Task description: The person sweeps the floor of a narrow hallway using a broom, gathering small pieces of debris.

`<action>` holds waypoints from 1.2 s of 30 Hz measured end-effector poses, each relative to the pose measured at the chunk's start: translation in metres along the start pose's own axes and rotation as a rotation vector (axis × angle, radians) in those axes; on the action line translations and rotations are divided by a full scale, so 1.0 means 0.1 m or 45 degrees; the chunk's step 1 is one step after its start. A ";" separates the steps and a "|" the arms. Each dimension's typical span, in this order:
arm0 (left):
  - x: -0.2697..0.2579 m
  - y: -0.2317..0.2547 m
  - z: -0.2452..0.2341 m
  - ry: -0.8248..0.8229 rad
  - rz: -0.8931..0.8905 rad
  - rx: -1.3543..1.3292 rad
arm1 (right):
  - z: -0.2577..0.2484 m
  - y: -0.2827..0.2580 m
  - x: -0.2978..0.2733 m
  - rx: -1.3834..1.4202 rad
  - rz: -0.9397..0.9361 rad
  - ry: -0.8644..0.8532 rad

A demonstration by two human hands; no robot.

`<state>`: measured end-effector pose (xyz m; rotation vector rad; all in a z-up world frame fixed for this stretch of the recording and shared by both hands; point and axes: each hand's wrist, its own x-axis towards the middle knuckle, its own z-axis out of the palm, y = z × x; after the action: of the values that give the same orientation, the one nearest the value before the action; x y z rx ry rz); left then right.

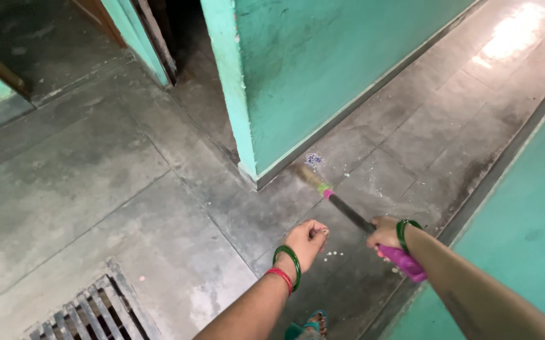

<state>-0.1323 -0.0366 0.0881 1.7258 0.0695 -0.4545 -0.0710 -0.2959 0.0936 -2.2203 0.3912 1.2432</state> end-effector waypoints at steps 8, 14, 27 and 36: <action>0.40 0.15 0.60 0.020 -0.013 -0.037 | 0.03 0.49 0.31 0.875 -0.090 -0.006; 0.54 0.17 0.62 0.003 0.086 -0.029 | -0.17 0.72 0.87 1.098 -0.045 -0.142; 0.91 0.17 0.25 -0.175 0.189 0.119 | 0.15 0.21 0.20 0.957 -0.017 0.092; 1.11 0.12 -0.29 -0.378 0.167 0.104 | 0.45 0.24 0.07 0.951 0.206 0.002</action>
<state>-0.0185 -0.0337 0.0662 1.7127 -0.2773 -0.6173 -0.1103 -0.2876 0.0609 -1.5673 0.8852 0.9535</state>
